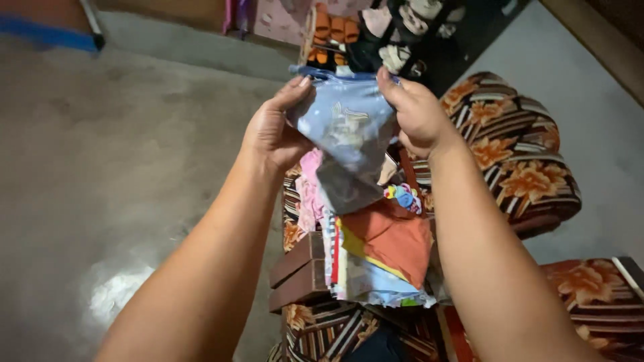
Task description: Sort and examine various items of clothing from a pile.
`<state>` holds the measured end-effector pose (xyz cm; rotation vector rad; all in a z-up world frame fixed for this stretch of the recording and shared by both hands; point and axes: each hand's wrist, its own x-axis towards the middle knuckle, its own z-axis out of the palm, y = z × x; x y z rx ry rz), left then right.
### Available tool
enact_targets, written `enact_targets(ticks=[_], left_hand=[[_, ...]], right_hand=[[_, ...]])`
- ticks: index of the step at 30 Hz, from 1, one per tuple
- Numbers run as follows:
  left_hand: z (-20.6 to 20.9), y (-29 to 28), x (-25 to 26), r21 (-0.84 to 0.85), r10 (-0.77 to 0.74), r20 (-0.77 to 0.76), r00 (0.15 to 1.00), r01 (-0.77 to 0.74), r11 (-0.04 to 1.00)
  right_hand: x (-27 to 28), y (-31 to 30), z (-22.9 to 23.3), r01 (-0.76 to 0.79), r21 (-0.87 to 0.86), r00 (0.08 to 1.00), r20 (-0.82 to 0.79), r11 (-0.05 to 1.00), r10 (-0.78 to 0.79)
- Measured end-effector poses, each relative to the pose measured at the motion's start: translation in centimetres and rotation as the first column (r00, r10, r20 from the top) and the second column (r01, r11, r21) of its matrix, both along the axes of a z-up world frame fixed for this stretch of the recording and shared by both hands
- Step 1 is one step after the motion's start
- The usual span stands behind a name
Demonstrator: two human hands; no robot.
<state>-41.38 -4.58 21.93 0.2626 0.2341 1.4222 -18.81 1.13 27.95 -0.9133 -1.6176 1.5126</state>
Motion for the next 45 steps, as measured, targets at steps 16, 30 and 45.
enact_targets(ticks=[16,30,45], left_hand=[[-4.1,-5.4,-19.7,0.382,0.408,-0.906,-0.112,-0.631,0.675],[-8.9,-8.4,-29.5,0.407,0.435,-0.895,0.098,-0.219,0.887],[-3.7,-5.4,-29.6,0.225,0.38,-0.448,0.809,-0.309,0.924]], right_hand=[[-14.2,-7.4,1.2,0.003,0.451,0.89,0.405,0.892,-0.208],[-14.3,-6.0,-0.3,0.183,0.454,0.821,0.417,0.872,-0.389],[-9.9,-6.4,-1.5,0.024,-0.09,0.99,0.144,0.996,-0.011]])
